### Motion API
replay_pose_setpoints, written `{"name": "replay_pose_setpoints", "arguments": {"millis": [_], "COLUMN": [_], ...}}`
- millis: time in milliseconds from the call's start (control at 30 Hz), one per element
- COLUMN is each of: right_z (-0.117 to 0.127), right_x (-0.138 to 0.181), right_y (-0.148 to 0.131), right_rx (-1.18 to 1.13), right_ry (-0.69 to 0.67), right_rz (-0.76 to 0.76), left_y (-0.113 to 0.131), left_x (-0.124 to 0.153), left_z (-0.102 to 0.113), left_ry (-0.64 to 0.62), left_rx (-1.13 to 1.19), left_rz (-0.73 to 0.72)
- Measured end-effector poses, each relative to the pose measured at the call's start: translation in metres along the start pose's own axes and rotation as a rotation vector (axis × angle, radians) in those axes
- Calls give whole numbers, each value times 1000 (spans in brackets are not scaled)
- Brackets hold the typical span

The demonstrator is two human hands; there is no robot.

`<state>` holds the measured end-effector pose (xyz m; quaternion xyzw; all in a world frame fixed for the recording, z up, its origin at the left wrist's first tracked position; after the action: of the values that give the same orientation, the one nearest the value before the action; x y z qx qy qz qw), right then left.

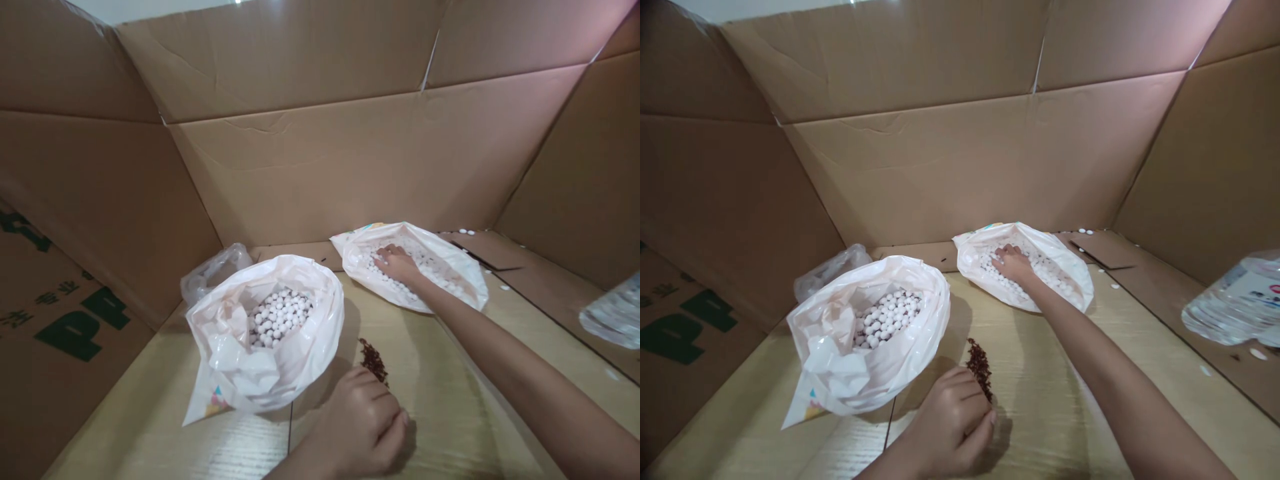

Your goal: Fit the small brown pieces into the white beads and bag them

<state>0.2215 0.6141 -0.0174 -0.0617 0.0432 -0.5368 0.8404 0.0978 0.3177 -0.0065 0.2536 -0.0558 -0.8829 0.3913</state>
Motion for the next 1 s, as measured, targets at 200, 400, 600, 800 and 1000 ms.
{"name": "replay_pose_setpoints", "arguments": {"millis": [200,400,600,800,1000], "right_z": [1,1,0,-1,2], "right_x": [3,7,9,10,12], "right_y": [4,8,9,7,4], "right_rx": [29,49,58,60,69], "right_ry": [-16,-22,-28,-19,-19], "right_rz": [41,62,114,69,13], "left_y": [0,0,-1,-1,-1], "left_x": [1,1,1,2,2], "left_z": [-1,-1,-2,-4,-3], "left_ry": [-21,3,-10,-18,-3], "left_rx": [-10,-7,-8,-9,3], "left_rz": [-2,-12,-15,-17,-6]}}
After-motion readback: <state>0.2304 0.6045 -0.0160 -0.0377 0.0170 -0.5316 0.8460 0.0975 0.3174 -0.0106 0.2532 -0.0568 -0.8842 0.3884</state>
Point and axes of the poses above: each hand's wrist, its own x-axis away from the middle knuckle, its own z-axis out of the back of the hand, y = z × x, the point moved 2 cm from there along -x, towards the middle knuckle, and after that the axes turned 9 degrees about -y, right-handed, at the moved point
